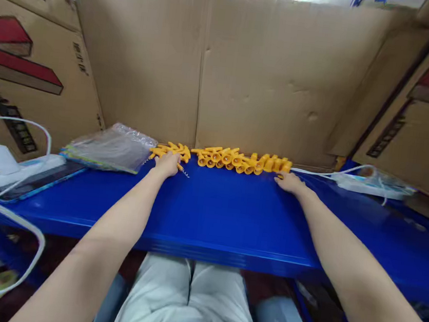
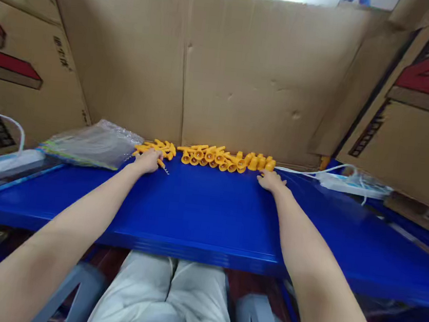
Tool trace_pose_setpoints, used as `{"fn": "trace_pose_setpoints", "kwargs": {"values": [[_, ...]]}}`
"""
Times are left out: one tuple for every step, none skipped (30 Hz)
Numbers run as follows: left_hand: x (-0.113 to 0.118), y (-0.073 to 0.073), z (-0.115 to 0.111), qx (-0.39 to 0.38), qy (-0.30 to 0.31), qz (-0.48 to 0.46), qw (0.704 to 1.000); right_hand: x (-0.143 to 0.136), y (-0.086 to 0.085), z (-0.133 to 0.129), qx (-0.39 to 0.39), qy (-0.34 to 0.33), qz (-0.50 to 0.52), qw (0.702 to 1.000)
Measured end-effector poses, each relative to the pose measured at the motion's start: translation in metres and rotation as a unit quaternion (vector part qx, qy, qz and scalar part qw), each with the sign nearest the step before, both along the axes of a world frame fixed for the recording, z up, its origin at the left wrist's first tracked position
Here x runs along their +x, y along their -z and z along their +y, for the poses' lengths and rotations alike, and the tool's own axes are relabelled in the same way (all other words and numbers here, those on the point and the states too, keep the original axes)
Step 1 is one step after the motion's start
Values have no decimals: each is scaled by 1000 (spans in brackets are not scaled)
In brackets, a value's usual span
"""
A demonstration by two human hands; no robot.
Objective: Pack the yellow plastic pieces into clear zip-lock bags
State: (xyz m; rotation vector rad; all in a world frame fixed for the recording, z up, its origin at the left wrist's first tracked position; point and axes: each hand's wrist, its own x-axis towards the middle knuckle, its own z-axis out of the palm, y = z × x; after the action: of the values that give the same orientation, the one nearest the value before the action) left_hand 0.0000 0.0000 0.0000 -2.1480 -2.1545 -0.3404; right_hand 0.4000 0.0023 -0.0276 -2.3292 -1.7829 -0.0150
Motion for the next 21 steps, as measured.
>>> {"fn": "trace_pose_setpoints", "kwargs": {"values": [[0, 1, 2, 14, -5, -16, 1000, -1, -2, 0, 11, -7, -3, 1000], [0, 1, 4, 30, -7, -31, 999, -2, -4, 0, 24, -13, -4, 1000], [0, 1, 5, 45, -8, -46, 998, -4, -6, -1, 39, -17, -4, 999], [1, 1, 6, 62, -6, -61, 996, -6, -10, -2, 55, -18, -2, 998], [2, 0, 6, 80, -1, -76, 994, -9, -13, -4, 72, -18, 2, 997], [4, 0, 6, 99, 5, -90, 991, -13, -17, -6, 92, -15, 8, 996], [6, -1, 5, 117, 13, -104, 988, -17, -22, -9, 114, -11, 15, 993], [8, -3, 4, 135, 22, -117, 984, -22, -26, -12, 136, -8, 24, 990], [10, -4, 2, 153, 34, -128, 979, -27, -30, -15, 156, -9, 33, 987], [12, -5, 0, 169, 49, -136, 975, -33, -34, -18, 173, -15, 42, 984], [14, -6, -1, 181, 66, -140, 971, -38, -37, -21, 190, -27, 50, 980], [16, -6, -3, 188, 86, -142, 968, -44, -39, -23, 205, -45, 57, 976], [18, -7, -4, 191, 108, -140, 966, -49, -40, -25, 220, -67, 62, 971], [19, -7, -5, 189, 134, -136, 963, -54, -41, -27, 235, -96, 66, 965], [21, -7, -6, 182, 163, -131, 961, -59, -41, -29, 250, -133, 69, 957], [22, -7, -7, 168, 194, -126, 958, -64, -41, -30, 262, -177, 71, 946], [24, -7, -8, 152, 223, -123, 955, -68, -41, -31, 273, -223, 69, 933], [26, -7, -8, 136, 246, -120, 952, -73, -40, -31, 280, -267, 66, 920], [27, -7, -9, 120, 263, -119, 950, -77, -39, -31, 284, -305, 60, 907], [29, -7, -10, 109, 273, -120, 948, -81, -37, -31, 283, -335, 55, 897], [30, -6, -11, 102, 278, -121, 947, -84, -36, -31, 278, -359, 49, 890]]}}
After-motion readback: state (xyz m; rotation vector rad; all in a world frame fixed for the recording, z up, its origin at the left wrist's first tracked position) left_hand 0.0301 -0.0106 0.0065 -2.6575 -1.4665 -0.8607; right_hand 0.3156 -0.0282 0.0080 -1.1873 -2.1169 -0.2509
